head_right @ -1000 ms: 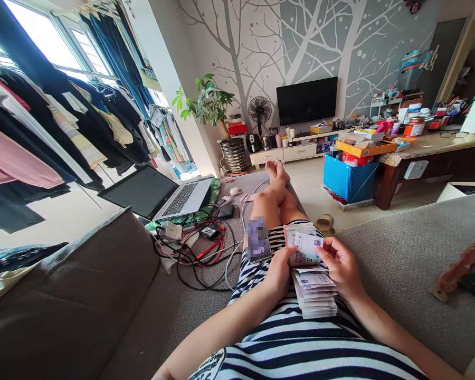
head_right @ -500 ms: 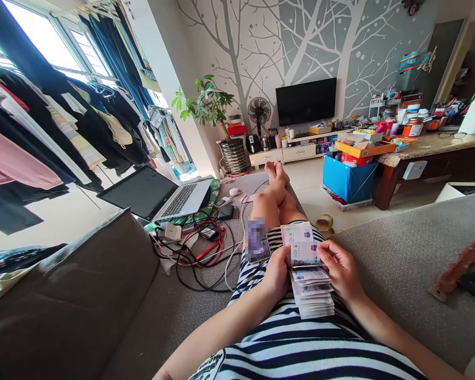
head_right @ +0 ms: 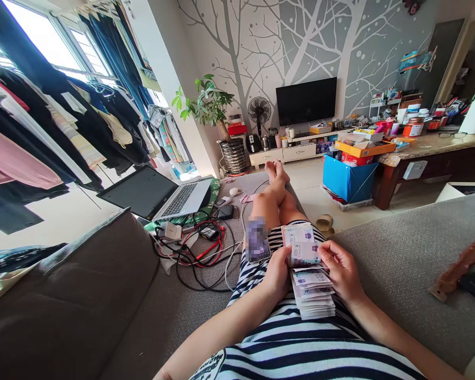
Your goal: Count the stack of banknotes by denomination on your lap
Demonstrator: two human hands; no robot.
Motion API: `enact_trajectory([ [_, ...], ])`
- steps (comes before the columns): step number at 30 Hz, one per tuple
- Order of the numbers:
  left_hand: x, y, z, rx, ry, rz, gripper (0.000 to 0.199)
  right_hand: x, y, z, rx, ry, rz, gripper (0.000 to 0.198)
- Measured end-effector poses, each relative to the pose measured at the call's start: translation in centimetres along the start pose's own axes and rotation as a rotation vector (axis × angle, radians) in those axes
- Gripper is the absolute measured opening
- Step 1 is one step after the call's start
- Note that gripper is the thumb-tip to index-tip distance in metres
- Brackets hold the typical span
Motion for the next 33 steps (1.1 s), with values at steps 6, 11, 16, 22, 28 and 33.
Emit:
enact_trajectory([
  [6, 0.2, 0.2, -0.3, -0.004, -0.007, -0.002, 0.026, 0.0, 0.0, 0.1, 0.01, 0.007, 0.007, 0.038],
  [11, 0.4, 0.2, 0.1, -0.004, 0.09, 0.003, 0.023, 0.0, 0.0, -0.1, 0.005, -0.021, 0.054, 0.042],
  [16, 0.8, 0.9, -0.6, -0.001, 0.079, -0.018, 0.02, -0.4, 0.3, 0.1, 0.055, 0.016, 0.044, 0.047],
  [22, 1.2, 1.3, -1.5, -0.004, -0.002, 0.024, 0.025, -1.1, 1.6, 0.8, 0.037, 0.074, -0.05, 0.043],
  [28, 1.0, 0.9, -1.2, -0.013, -0.015, 0.021, 0.029, -1.0, 1.7, 0.8, 0.082, 0.039, -0.026, 0.045],
  [33, 0.4, 0.4, -0.3, 0.011, 0.029, -0.006, 0.023, -0.4, 0.6, 0.4, 0.011, 0.052, -0.024, 0.043],
])
Point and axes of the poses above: each hand's wrist, its own x-axis away from the middle knuckle, its own z-axis out of the back of the hand, y = z × x, the point moved 5 cm from there along -x, towards the middle knuckle, and after that the axes turned 5 degrees about -y, right-handed, at the moved point
